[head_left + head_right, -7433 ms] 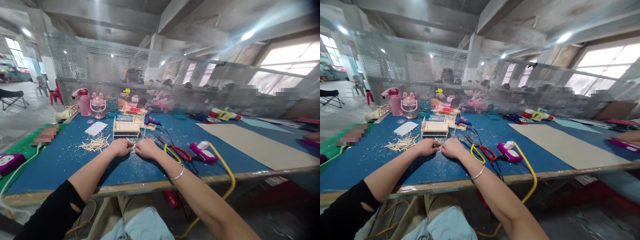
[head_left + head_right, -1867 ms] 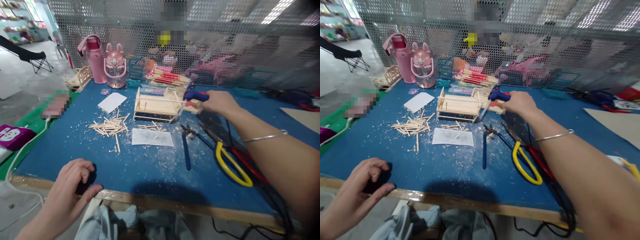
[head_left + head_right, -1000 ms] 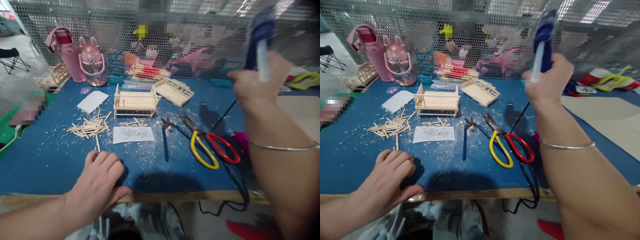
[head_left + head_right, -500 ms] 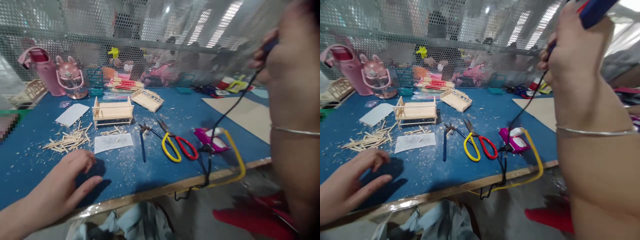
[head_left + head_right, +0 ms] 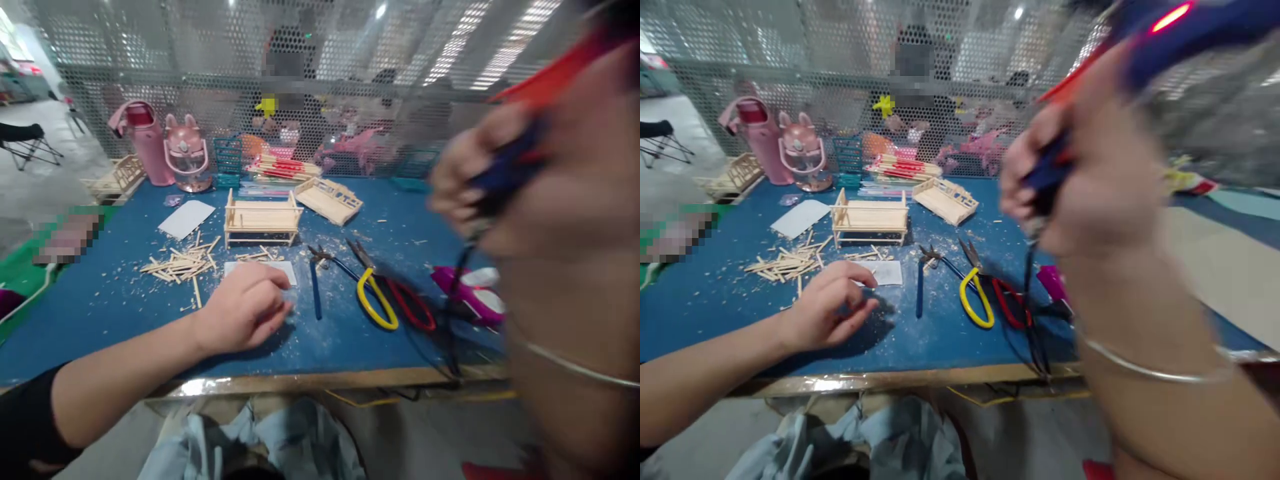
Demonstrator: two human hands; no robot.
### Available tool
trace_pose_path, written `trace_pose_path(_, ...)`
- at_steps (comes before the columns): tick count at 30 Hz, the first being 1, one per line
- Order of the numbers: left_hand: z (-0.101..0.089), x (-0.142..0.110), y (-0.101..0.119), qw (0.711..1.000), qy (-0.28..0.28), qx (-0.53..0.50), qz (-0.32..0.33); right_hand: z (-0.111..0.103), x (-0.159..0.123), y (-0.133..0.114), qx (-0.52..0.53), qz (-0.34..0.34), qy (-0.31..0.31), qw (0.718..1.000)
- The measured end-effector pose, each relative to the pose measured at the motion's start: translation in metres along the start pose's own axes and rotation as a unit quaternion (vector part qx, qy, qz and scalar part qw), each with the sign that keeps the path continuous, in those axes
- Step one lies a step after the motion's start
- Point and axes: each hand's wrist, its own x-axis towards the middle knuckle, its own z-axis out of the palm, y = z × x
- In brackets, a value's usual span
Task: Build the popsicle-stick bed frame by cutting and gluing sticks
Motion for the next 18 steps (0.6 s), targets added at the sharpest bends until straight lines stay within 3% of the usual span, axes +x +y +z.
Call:
trace_pose_path(2,-0.002,-0.003,-0.013,1.0,-0.016,0.007,0.002,0.035,-0.011,-0.001,0.162,0.063,-0.114,0.978)
trace_pose_path(4,-0.014,-0.004,-0.031,0.998,0.035,0.026,-0.052,0.066,-0.019,0.002,0.266,0.106,-0.191,0.939)
trace_pose_path(7,-0.033,-0.006,-0.054,0.971,0.174,0.083,-0.141,0.097,-0.024,0.012,0.27,0.097,-0.22,0.932)
trace_pose_path(9,-0.038,-0.01,-0.062,0.955,0.221,0.116,-0.157,0.107,-0.025,0.018,0.271,0.094,-0.226,0.931)
trace_pose_path(11,-0.035,-0.014,-0.061,0.969,0.173,0.133,-0.115,0.111,-0.026,0.024,0.269,0.1,-0.223,0.932)
trace_pose_path(14,-0.035,-0.016,-0.045,0.994,-0.013,0.113,0.003,0.111,-0.031,0.035,0.255,0.1,-0.21,0.939)
trace_pose_path(16,-0.046,-0.015,-0.027,0.993,-0.046,0.096,-0.045,0.11,-0.034,0.043,0.243,0.083,-0.203,0.945)
trace_pose_path(18,-0.063,-0.017,-0.007,0.977,-0.113,0.079,-0.164,0.107,-0.034,0.051,0.24,0.066,-0.192,0.949)
